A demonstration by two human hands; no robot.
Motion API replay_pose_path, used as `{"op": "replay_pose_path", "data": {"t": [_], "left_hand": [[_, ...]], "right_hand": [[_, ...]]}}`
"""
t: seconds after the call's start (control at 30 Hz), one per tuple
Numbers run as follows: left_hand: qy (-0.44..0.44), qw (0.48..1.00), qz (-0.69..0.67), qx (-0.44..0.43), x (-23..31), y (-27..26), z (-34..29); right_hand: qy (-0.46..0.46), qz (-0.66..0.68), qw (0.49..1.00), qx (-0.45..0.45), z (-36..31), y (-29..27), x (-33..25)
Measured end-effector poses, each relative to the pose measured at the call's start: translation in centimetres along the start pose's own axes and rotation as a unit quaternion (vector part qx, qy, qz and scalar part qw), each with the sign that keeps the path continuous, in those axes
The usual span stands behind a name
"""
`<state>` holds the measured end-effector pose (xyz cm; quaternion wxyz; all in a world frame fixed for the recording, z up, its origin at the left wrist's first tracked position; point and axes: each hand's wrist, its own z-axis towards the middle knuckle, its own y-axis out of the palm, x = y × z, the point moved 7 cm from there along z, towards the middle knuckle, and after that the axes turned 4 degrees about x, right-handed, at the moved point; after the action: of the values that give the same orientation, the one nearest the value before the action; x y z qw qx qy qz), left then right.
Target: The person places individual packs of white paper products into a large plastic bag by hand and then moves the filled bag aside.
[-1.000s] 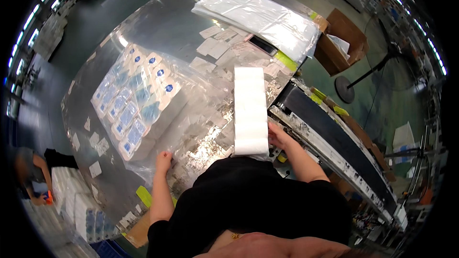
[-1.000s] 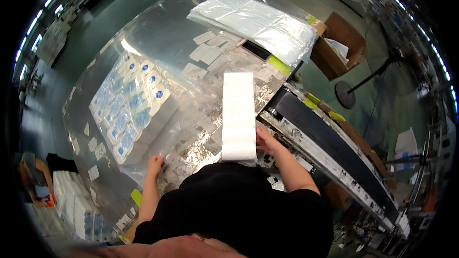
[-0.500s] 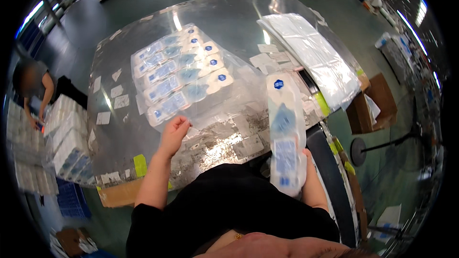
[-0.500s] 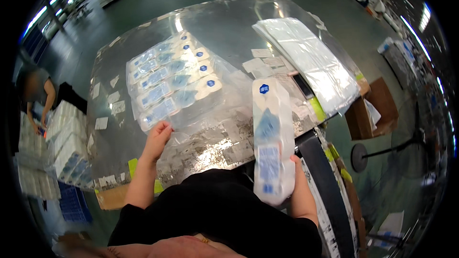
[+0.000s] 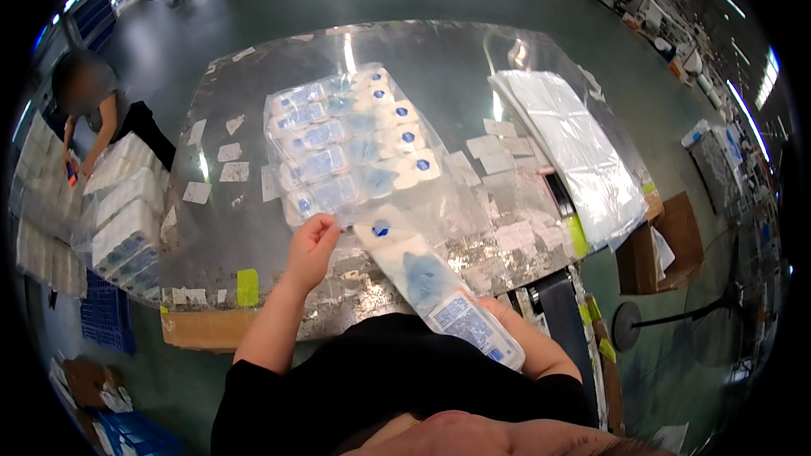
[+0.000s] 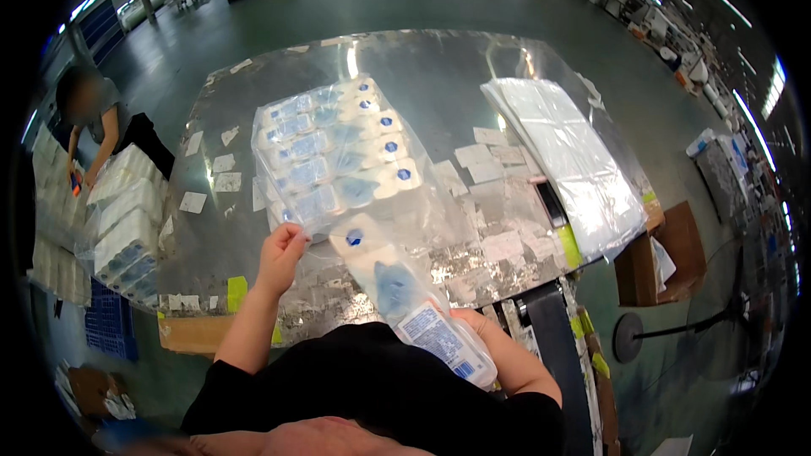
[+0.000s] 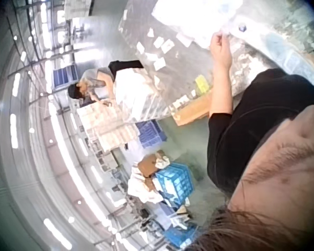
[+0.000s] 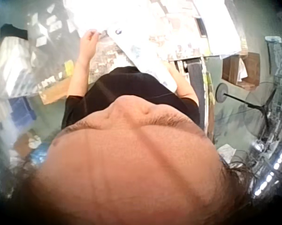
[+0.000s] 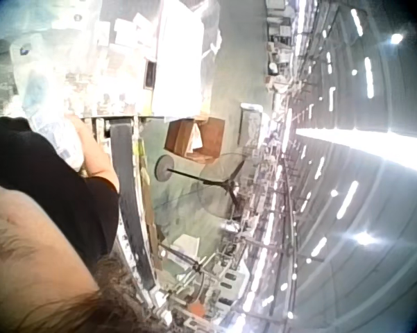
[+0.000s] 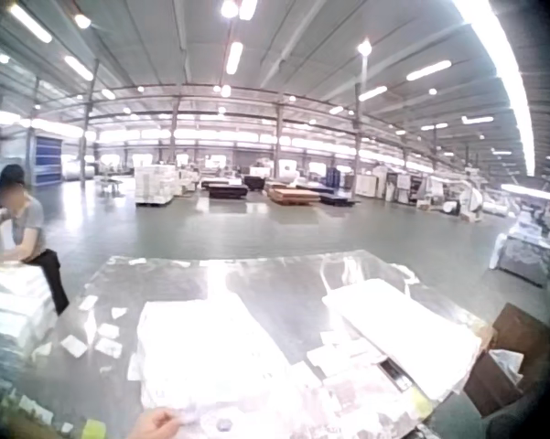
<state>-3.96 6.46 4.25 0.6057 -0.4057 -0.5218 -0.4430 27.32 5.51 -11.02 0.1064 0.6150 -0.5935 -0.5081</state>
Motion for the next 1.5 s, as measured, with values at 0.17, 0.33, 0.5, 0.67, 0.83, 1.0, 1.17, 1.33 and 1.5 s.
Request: {"op": "replay_pose_path", "data": {"t": [0.17,0.33,0.5,0.67,0.83,1.0,1.17,1.33,1.5], "left_hand": [[0.098,0.992,0.069,0.035,3.7,-1.1,-1.9],[0.131,0.988,0.083,0.009,5.8,0.1,-2.5],[0.149,0.98,0.123,-0.05,5.4,1.5,-2.0],[0.004,0.987,0.08,-0.136,-2.6,2.6,0.0],[-0.061,0.985,0.112,-0.117,-8.6,1.5,3.4],[0.0,0.957,0.289,-0.022,-9.9,-0.3,6.8],[0.017,0.891,0.448,0.067,-11.7,-3.2,9.8],[-0.012,0.855,0.508,0.103,-12.3,-4.2,11.5],[-0.007,0.845,0.525,0.099,-12.0,-3.3,12.2]], "right_hand": [[-0.123,-0.043,0.991,0.002,7.8,3.3,-4.4],[-0.249,-0.188,0.95,-0.008,19.3,9.5,-9.5],[-0.242,-0.408,0.878,-0.064,27.0,12.6,-10.2],[-0.198,-0.515,0.831,-0.066,27.0,12.4,-4.5],[-0.048,-0.459,0.884,-0.07,22.9,10.0,-0.8],[-0.037,-0.447,0.888,0.101,18.3,-0.3,-2.9],[-0.003,-0.285,0.923,0.258,13.5,-11.2,-2.1],[-0.017,-0.297,0.919,0.26,14.5,-10.5,-1.8],[-0.032,-0.304,0.913,0.269,13.7,-10.8,-2.2]]}}
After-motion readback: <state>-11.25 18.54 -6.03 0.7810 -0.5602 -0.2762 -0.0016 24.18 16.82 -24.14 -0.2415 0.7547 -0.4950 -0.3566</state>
